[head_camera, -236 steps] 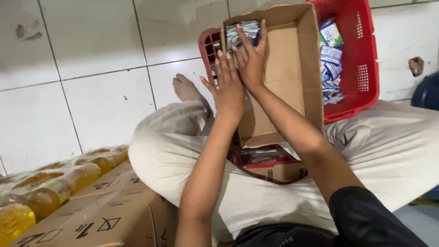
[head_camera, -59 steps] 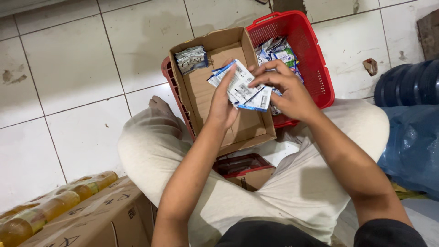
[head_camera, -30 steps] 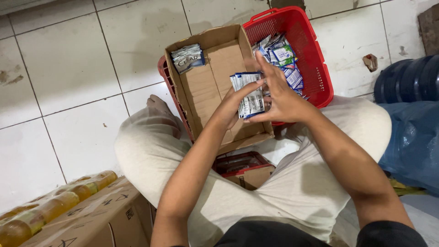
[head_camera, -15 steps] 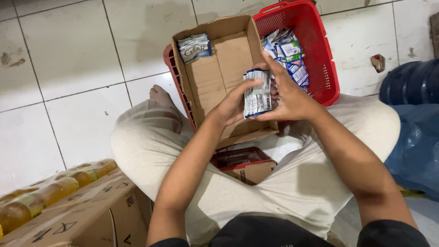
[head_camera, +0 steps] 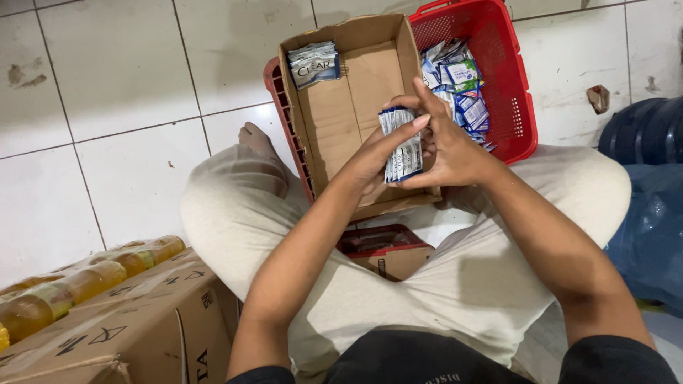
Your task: The person picks up shampoo sachets from a red basket and neatly stacks them inside a cardboard box while sitting on the floor.
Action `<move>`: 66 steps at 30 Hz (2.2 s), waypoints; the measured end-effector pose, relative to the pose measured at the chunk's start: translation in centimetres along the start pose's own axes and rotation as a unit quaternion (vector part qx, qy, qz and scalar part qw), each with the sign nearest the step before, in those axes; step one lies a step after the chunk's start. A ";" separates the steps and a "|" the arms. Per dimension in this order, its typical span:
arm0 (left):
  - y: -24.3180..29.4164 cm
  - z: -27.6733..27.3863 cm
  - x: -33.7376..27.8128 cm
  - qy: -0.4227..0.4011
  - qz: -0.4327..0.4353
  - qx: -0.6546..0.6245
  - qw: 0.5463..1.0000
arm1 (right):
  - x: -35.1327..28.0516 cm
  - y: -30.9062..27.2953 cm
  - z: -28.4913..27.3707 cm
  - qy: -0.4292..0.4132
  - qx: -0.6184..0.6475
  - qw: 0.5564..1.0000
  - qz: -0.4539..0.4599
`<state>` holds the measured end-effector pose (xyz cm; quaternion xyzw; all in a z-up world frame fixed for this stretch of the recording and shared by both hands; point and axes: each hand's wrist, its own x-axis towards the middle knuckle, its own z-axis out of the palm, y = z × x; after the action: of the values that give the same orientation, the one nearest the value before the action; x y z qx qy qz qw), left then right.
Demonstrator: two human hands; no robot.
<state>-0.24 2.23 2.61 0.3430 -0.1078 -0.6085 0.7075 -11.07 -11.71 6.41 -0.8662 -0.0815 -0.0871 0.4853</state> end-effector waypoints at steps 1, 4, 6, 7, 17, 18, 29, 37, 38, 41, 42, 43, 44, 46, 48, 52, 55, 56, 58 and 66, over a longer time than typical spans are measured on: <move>0.0 -0.1 0.1 0.004 0.011 0.014 1.000 | 0.5 -0.3 -0.1 0.013 -0.060 0.998 -0.020; -0.6 -0.4 0.6 0.082 0.059 0.001 0.995 | 1.3 -1.5 -0.3 0.049 -0.130 0.990 -0.002; -0.8 -1.0 1.2 0.174 0.115 0.078 0.975 | 1.4 -1.9 -0.2 0.052 -0.123 0.990 0.039; -0.9 -1.1 1.4 0.220 0.142 0.115 0.958 | 1.4 -1.8 -0.1 0.044 -0.111 0.991 0.061; -1.0 -0.5 2.4 0.267 0.205 -0.051 0.940 | 0.5 -0.4 4.8 0.129 -0.164 0.975 0.080; -1.5 -0.6 2.6 0.277 0.211 -0.050 0.936 | 0.5 -0.5 5.1 0.131 -0.193 0.969 0.076; -2.9 -3.7 2.5 0.356 0.200 0.064 0.911 | 3.0 1.8 7.3 0.125 -0.185 0.973 0.057; 1.2 -10.4 -2.7 0.397 0.248 0.637 0.613 | 7.9 9.4 7.0 0.113 -0.126 0.983 0.068; 1.4 -10.6 -2.8 0.409 0.197 0.682 0.573 | 8.7 10.8 7.7 0.107 -0.140 0.984 0.039; 1.1 -10.9 -2.4 0.423 0.078 0.765 0.479 | 11.1 13.8 10.4 0.068 -0.188 0.979 0.050; 0.7 -11.0 -2.1 0.422 0.065 0.771 0.473 | 11.6 14.2 11.2 0.076 -0.191 0.977 0.060; 0.4 -11.2 -1.8 0.420 0.053 0.777 0.467 | 12.1 14.3 11.8 0.085 -0.195 0.975 0.071; -0.1 -11.3 -1.7 0.412 0.030 0.785 0.463 | 12.5 14.3 12.4 0.093 -0.199 0.972 0.082; -0.8 -11.6 -1.5 0.394 -0.017 0.799 0.454 | 12.9 13.8 13.4 0.146 -0.233 0.956 0.107; -1.1 -11.9 -1.1 0.383 -0.045 0.812 0.437 | 13.1 13.4 14.2 0.199 -0.241 0.942 0.122; -1.4 -12.1 -0.7 0.388 -0.044 0.852 0.350 | 13.0 14.3 15.7 0.308 -0.188 0.925 0.115; -1.5 -12.2 -0.9 0.363 -0.067 0.835 0.409 | 12.9 15.6 16.8 0.318 -0.112 0.926 0.172; -1.7 -12.2 -0.8 0.372 -0.056 0.832 0.408 | 12.8 15.9 17.0 0.308 -0.083 0.926 0.203; -1.7 -12.3 -0.4 0.392 -0.032 0.825 0.406 | 12.7 16.0 17.0 0.292 -0.102 0.934 0.178; -0.1 -11.7 -0.6 0.351 -0.082 0.787 0.501 | 13.2 13.9 16.9 0.240 -0.154 0.942 0.179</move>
<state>6.25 6.98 -5.96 0.9508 -0.2565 -0.1580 0.0728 6.10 -3.65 -10.69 -0.8839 0.2081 -0.2161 0.3588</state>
